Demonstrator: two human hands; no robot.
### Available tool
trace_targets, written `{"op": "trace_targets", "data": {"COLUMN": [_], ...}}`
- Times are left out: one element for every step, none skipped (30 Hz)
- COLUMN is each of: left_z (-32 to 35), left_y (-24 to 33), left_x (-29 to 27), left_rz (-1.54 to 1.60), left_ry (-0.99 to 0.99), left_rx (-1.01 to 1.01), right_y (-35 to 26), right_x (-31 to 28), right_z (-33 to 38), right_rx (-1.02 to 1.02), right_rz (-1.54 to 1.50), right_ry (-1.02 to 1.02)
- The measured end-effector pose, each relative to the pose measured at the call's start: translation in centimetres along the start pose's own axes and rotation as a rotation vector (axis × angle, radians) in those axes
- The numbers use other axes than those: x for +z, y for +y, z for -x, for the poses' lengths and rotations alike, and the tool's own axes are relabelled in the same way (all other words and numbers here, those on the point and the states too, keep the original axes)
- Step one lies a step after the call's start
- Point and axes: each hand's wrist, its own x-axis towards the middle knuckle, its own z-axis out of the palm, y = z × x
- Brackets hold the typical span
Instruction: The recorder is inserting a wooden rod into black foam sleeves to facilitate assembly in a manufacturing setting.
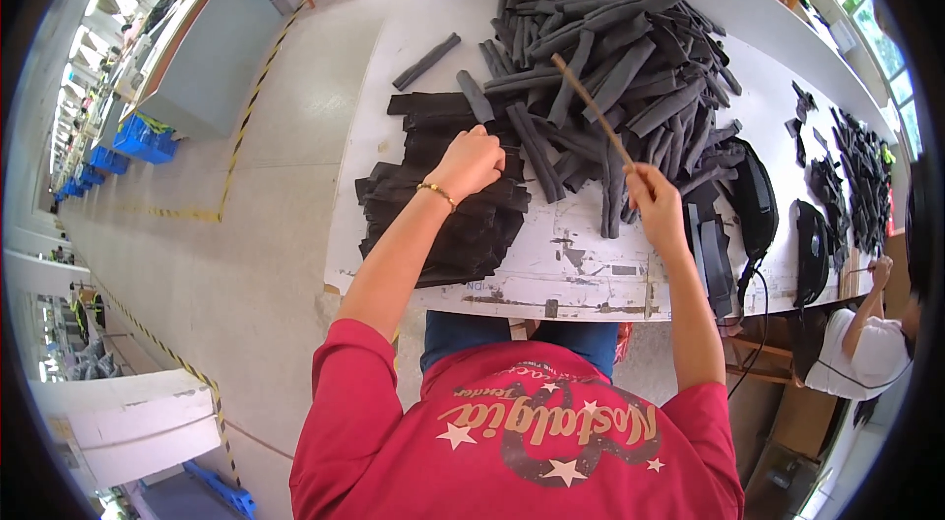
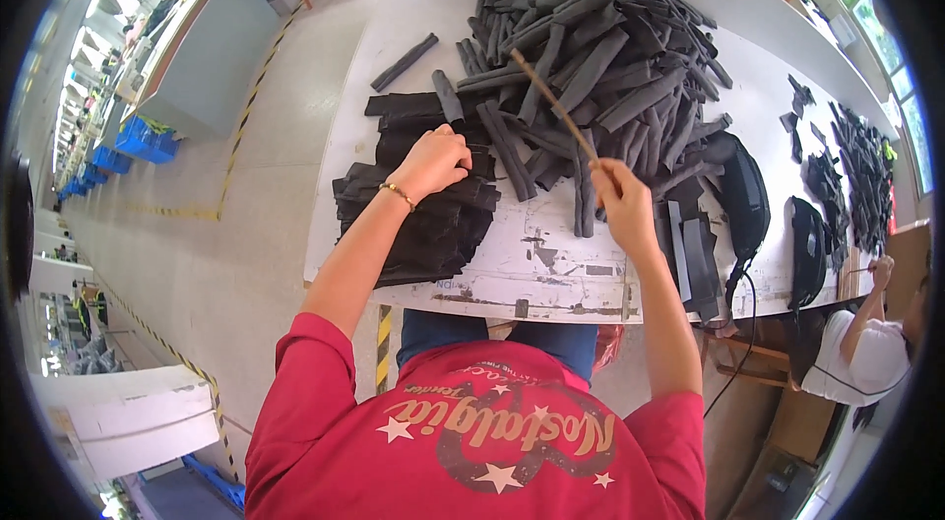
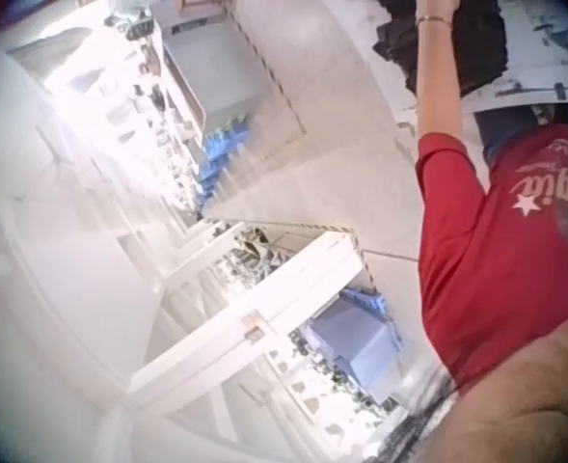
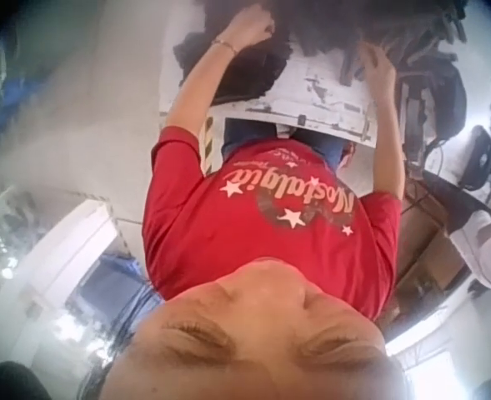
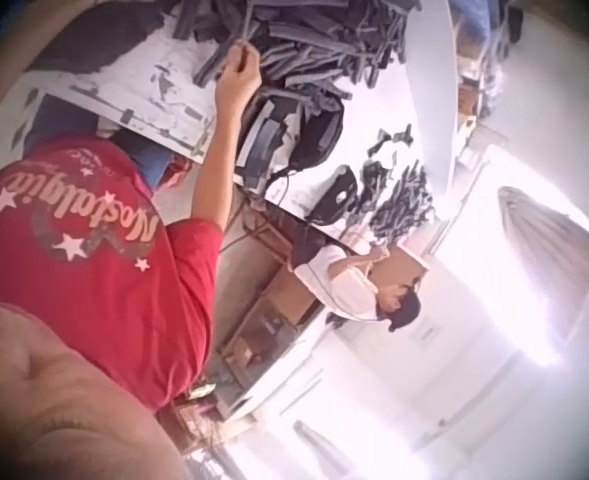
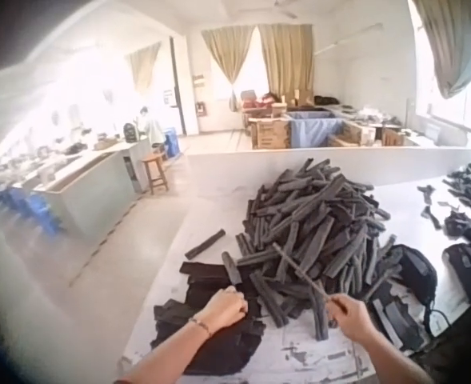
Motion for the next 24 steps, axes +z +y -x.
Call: {"op": "trace_targets", "data": {"left_z": [0.0, 0.0, 0.3, 0.7, 1.4, 1.7, 1.9, 2.3, 2.6, 2.9, 3.2, 3.4, 3.6, 3.6, 3.7, 3.7, 3.7, 3.7, 3.7, 3.7, 3.6, 3.4, 3.3, 3.0], "left_y": [-0.4, -0.8, -0.8, -1.1, -1.2, -0.7, -0.3, -0.2, -0.2, -0.1, 0.1, 0.4, 0.6, 0.7, 0.7, 0.7, 0.9, 1.2, 1.4, 1.6, 1.9, 2.2, 3.4, 4.9], "left_x": [0.2, 0.2, -0.3, -0.8, -1.6, -2.5, -3.3, -3.6, -3.8, -4.1, -4.4, -4.6, -4.8, -4.9, -4.9, -4.9, -5.1, -5.2, -5.3, -5.3, -5.1, -5.0, -4.9, -4.6], "left_rz": [0.0, 0.152, 0.306, 0.4, 0.464, 0.511, 0.558, 0.552, 0.584, 0.615, 0.61, 0.61, 0.609, 0.606, 0.61, 0.614, 0.612, 0.592, 0.572, 0.571, 0.548, 0.524, 0.539, 0.544], "left_ry": [-0.003, 0.069, 0.14, 0.168, 0.239, 0.213, 0.187, 0.19, 0.183, 0.176, 0.177, 0.159, 0.141, 0.142, 0.131, 0.12, 0.122, 0.131, 0.14, 0.144, 0.161, 0.179, 0.213, 0.2], "left_rx": [0.005, -0.012, -0.033, -0.068, -0.078, -0.136, -0.196, -0.201, -0.219, -0.238, -0.238, -0.252, -0.266, -0.264, -0.258, -0.251, -0.249, -0.236, -0.224, -0.223, -0.158, -0.094, -0.023, 0.06], "right_y": [-0.1, -0.2, -0.2, -0.5, -1.0, -1.4, -1.9, -2.6, -2.8, -3.0, -3.1, -3.3, -3.5, -3.6, -3.6, -3.6, -3.6, -3.6, -3.6, -3.7, -3.6, -3.6, -3.5, -3.8], "right_x": [-0.4, -1.0, -1.9, -2.6, -3.3, -4.1, -4.7, -4.8, -4.9, -4.9, -4.9, -4.9, -4.8, -4.7, -4.6, -4.5, -4.4, -4.4, -4.3, -4.2, -3.8, -3.1, -2.3, -1.1], "right_z": [0.8, 1.6, 2.3, 2.8, 3.3, 3.7, 4.0, 4.1, 4.2, 4.2, 4.3, 4.2, 4.1, 4.0, 4.0, 4.0, 4.0, 4.0, 4.0, 4.0, 4.0, 3.9, 3.9, 3.9], "right_rx": [0.014, 0.015, -0.052, -0.122, -0.124, -0.161, -0.199, -0.201, -0.206, -0.244, -0.279, -0.282, -0.305, -0.327, -0.328, -0.364, -0.401, -0.403, -0.416, -0.43, -0.434, -0.461, -0.484, -0.397], "right_rz": [0.027, 0.026, 0.136, 0.245, 0.242, 0.307, 0.372, 0.394, 0.389, 0.423, 0.457, 0.454, 0.456, 0.459, 0.459, 0.472, 0.486, 0.488, 0.518, 0.549, 0.55, 0.528, 0.507, 0.509], "right_ry": [-0.032, -0.026, -0.061, -0.097, -0.099, -0.148, -0.197, -0.221, -0.224, -0.229, -0.232, -0.229, -0.236, -0.242, -0.238, -0.226, -0.214, -0.212, -0.227, -0.243, -0.243, -0.244, -0.245, -0.283]}}
